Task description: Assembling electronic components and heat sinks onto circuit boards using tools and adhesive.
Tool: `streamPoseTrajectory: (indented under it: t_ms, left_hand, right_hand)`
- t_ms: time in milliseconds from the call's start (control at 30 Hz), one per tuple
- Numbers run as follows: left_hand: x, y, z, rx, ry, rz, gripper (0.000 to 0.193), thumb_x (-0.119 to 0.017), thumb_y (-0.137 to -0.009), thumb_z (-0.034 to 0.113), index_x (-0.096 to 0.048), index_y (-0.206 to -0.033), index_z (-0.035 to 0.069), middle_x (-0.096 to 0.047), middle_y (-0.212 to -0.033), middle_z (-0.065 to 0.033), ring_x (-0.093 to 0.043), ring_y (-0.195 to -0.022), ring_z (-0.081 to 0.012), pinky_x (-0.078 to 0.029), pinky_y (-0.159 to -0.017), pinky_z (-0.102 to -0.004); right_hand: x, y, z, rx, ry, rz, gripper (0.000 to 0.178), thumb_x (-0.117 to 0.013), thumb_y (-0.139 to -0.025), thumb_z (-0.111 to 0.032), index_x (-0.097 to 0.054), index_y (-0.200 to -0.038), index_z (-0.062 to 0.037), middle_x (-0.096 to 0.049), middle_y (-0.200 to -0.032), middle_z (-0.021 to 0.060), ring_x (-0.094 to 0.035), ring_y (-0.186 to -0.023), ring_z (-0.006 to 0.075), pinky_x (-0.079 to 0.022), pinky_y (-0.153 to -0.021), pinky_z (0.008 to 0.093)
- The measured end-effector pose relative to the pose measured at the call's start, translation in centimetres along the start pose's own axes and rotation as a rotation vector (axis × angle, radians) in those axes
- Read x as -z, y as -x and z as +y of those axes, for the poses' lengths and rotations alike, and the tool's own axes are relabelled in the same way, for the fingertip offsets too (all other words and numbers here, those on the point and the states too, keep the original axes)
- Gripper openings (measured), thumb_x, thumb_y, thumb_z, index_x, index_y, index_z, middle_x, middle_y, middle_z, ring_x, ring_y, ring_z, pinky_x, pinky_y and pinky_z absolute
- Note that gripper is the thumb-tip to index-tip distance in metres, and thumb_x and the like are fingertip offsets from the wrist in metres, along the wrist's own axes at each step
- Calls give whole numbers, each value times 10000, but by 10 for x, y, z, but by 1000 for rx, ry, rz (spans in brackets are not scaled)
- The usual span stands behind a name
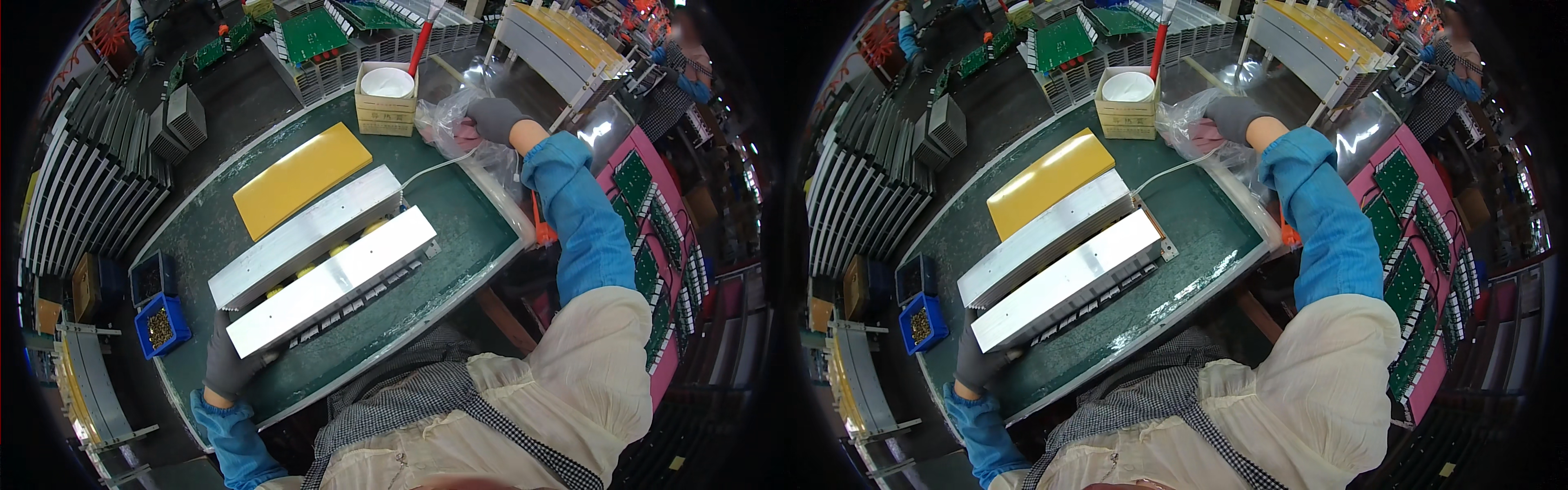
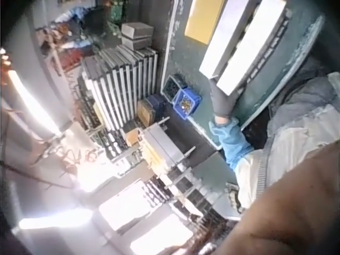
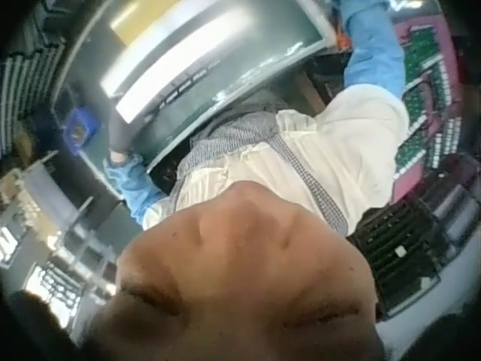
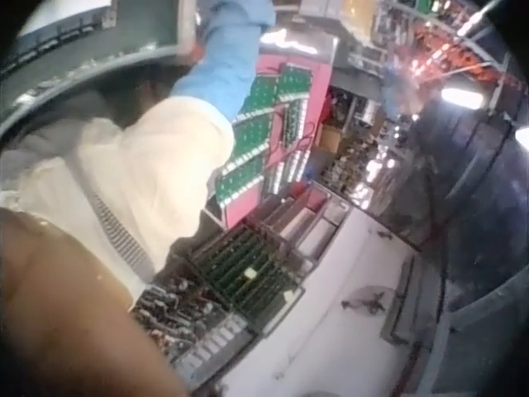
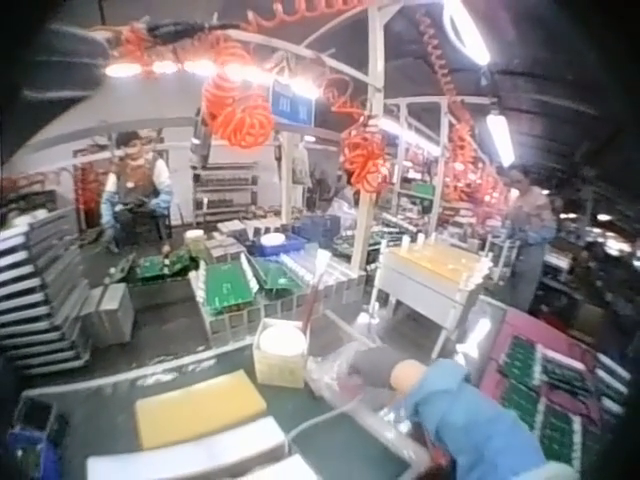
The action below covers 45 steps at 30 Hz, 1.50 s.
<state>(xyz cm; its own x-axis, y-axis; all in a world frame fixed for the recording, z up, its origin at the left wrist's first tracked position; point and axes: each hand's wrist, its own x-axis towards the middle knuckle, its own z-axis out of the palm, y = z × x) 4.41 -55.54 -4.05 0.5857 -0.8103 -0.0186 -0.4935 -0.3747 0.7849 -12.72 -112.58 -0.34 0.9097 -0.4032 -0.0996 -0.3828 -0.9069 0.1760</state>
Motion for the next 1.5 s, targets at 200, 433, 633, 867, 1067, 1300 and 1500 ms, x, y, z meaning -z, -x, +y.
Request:
streamPoseTrajectory:
  t_ms: [200,433,633,867,1067,1300,1500]
  left_hand:
    - [7,20,-16,-162,-248,104,1160,-909,-586,236,-230,-1495,-2,-553,-1320,-243,-644,-1077,-385,-550,-848,-423]
    - [16,51,3,-179,-329,200,1102,-851,-584,142,-268,-1514,52,-371,-1522,-174,-635,-995,-304,-544,-866,-386]
    - [16,77,13,-115,-403,215,1057,-837,-594,128,-294,-1497,46,-328,-1550,-169,-636,-1009,-295,-544,-860,-378]
    - [36,105,23,-143,-299,347,970,-789,-655,138,-318,-1494,17,-356,-1535,-186,-627,-1051,-297,-527,-907,-389]
    - [35,60,86,-458,-37,290,827,-802,-782,244,-396,-1449,-30,-447,-1474,-199,-523,-1269,-279,-431,-1048,-398]
    - [-5,-7,168,-389,677,-329,724,-719,-884,362,-446,-1380,-89,-519,-1359,-203,-549,-1225,-261,-448,-1063,-351]
    - [-21,12,164,-232,627,-433,608,-708,-894,342,-550,-1296,-84,-613,-1220,-156,-605,-1099,-214,-482,-987,-301]
  right_hand:
    - [5,13,5,-49,-6,83,268,-574,-868,-135,-658,-1122,-153,-697,-1076,130,-673,-987,319,-525,-807,424]
    - [-2,18,-3,31,-246,112,344,-538,-868,-105,-602,-1205,-123,-683,-1108,172,-657,-1023,358,-511,-885,420]
    - [-14,10,-9,-97,-115,16,356,-568,-868,-124,-590,-1220,-79,-667,-1129,205,-670,-975,365,-526,-856,419]
    - [72,73,-5,38,-1171,231,444,-608,-863,-74,-580,-1306,-85,-587,-867,17,-517,-649,88,-443,-587,207]
    - [173,147,-72,387,-1196,140,414,-561,-924,-76,-564,-1338,-67,-577,-826,-1,-505,-664,56,-419,-603,196]
    - [206,187,-192,894,-945,-128,472,-564,-926,-133,-507,-1393,-89,-600,-837,25,-558,-639,61,-467,-545,207]
    - [190,198,-234,811,-872,-232,534,-579,-903,-97,-458,-1423,-92,-636,-883,65,-566,-623,85,-478,-554,244]
